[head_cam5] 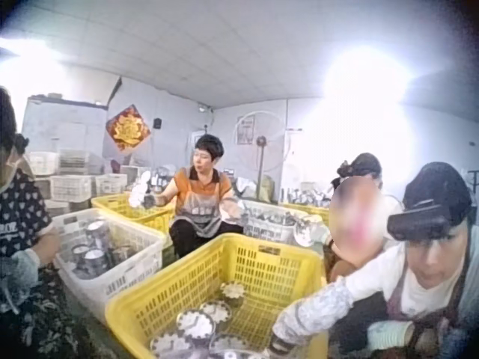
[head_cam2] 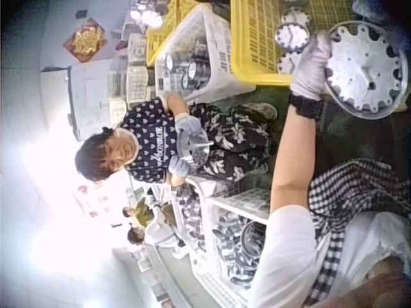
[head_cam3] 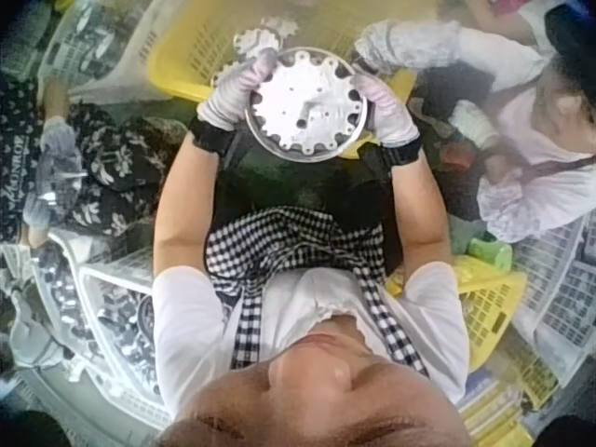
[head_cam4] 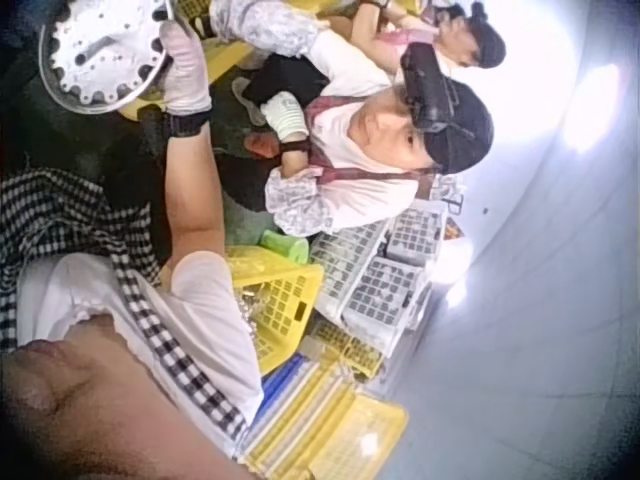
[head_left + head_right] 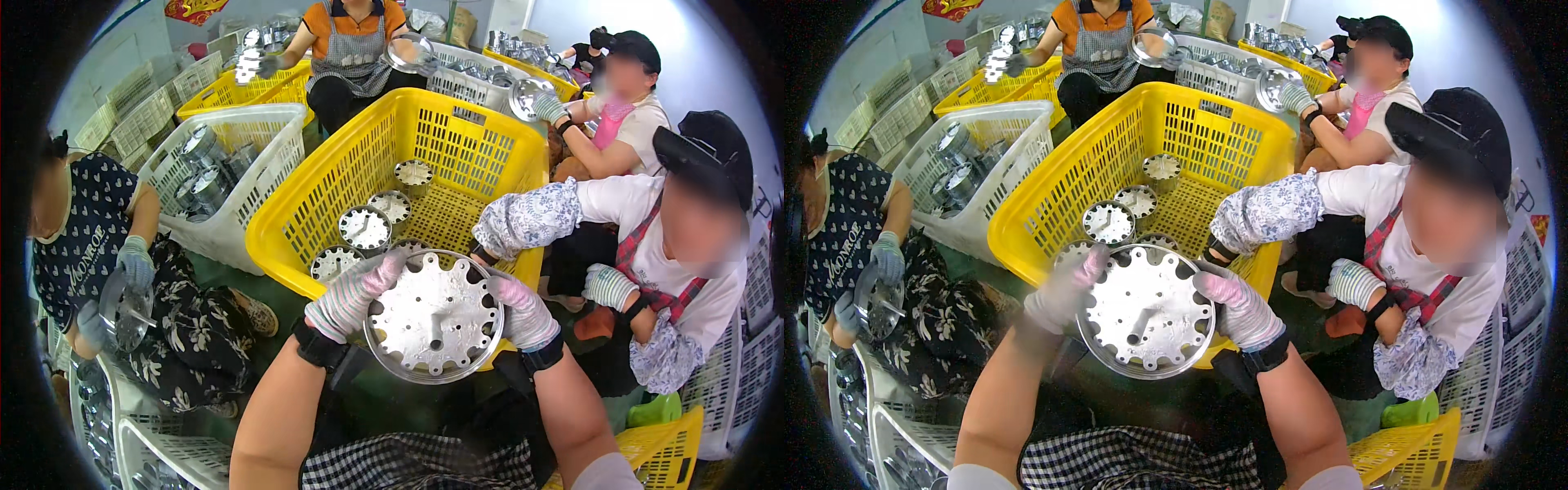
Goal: Workers in a factory are sorting and assembling circular metal components into plastic baskets.
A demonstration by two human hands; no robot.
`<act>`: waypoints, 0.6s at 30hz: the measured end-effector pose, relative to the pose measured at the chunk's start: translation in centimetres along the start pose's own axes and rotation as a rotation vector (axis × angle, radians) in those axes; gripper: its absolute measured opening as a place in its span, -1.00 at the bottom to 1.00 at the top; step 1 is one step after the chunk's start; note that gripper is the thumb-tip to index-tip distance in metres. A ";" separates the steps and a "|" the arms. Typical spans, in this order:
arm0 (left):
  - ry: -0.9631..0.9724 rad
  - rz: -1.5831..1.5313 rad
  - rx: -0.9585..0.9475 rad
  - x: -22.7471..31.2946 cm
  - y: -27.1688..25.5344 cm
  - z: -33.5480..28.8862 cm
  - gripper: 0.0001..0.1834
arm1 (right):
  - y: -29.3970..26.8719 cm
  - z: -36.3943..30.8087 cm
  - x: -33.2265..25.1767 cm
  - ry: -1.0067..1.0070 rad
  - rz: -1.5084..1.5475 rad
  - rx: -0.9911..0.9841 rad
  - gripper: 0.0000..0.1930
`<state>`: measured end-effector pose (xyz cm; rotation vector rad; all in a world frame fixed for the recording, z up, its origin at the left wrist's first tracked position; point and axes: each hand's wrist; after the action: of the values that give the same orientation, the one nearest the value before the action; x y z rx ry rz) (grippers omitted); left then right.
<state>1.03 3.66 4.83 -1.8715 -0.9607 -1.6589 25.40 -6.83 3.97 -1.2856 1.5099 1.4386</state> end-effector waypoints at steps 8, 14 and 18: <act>0.151 -0.253 0.115 -3.9 -1.5 2.8 -0.11 | 0.4 1.7 1.4 -0.176 0.137 0.090 -0.31; 0.221 -0.271 0.144 -1.4 -0.3 1.0 -0.10 | 0.3 2.3 2.1 -0.337 0.067 0.256 -0.34; 0.486 -0.048 0.316 -2.0 0.8 1.6 -0.38 | 0.1 2.1 2.1 -0.361 -0.398 0.459 -0.49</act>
<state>2.62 3.93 2.72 -1.1745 -0.9873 -1.7527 24.37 -5.18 1.73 -0.9177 1.1683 0.9340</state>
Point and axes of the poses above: each hand's wrist, its own z-axis towards the middle knuckle, its own y-axis out of the palm, x = y × z, and after that the axes turned 12 degrees about -z, right-handed
